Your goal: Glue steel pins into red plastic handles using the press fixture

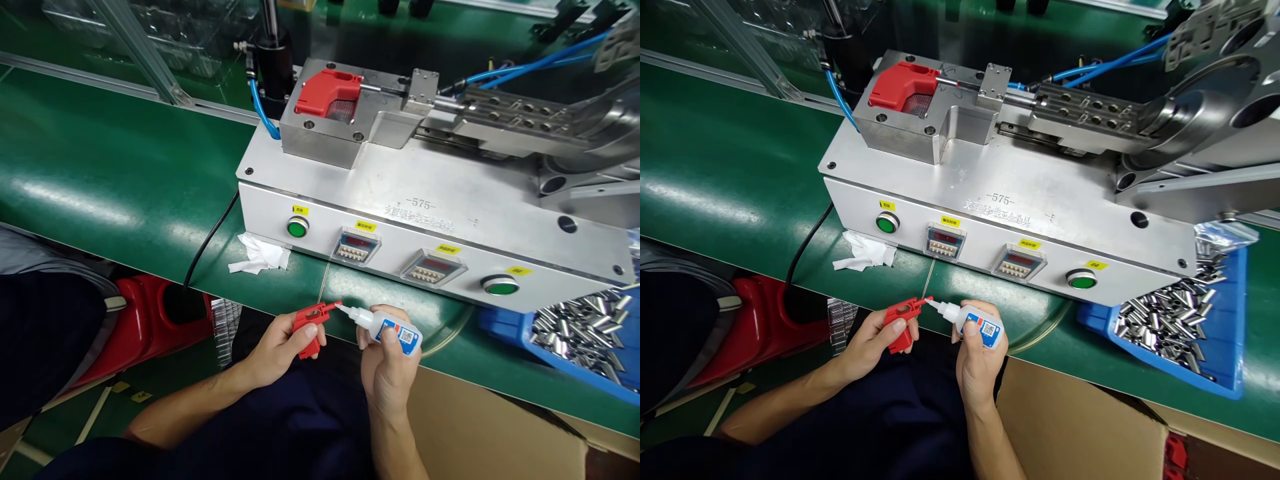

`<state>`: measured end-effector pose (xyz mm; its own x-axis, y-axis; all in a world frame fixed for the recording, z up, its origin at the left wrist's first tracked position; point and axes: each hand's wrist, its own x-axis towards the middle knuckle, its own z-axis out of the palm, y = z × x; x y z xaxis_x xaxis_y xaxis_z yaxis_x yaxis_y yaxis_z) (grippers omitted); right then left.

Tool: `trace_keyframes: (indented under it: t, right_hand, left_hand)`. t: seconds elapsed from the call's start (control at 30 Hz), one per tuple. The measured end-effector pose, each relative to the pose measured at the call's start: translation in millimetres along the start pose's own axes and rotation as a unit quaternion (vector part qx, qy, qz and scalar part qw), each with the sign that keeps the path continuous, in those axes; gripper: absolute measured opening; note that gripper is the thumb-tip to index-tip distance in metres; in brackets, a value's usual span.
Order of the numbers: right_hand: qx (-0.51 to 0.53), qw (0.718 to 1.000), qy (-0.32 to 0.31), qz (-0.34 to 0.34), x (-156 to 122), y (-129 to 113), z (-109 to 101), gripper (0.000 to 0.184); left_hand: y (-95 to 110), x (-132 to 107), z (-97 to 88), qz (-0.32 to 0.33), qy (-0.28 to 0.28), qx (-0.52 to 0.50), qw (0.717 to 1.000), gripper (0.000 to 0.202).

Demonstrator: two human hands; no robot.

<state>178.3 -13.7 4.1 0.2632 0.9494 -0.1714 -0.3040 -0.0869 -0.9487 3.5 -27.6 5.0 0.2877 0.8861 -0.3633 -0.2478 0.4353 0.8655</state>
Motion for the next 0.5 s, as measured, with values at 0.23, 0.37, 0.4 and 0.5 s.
trace_keyframes:
  t: [0.23, 0.37, 0.4, 0.5]
  right_hand:
    - [0.006, 1.0, 0.002, 0.0, -1.0, 0.6, -1.1, 0.041]
    - [0.008, 1.0, -0.001, -0.001, -0.4, 1.3, -0.5, 0.04]
    - [0.007, 1.0, -0.002, -0.002, -0.2, 1.3, -0.3, 0.04]
    - [0.004, 1.0, -0.005, -0.002, -0.3, 0.8, -0.8, 0.04]
  left_hand:
    - [-0.1, 0.6, 0.3, 0.008, 0.0, -0.005, 1.0, 0.058]
    - [0.2, -0.1, 0.5, 0.01, 0.002, -0.003, 1.0, 0.058]
    - [0.3, -0.2, 0.6, 0.01, 0.003, -0.004, 1.0, 0.058]
    - [0.3, -0.3, 1.2, 0.008, 0.003, -0.006, 1.0, 0.059]
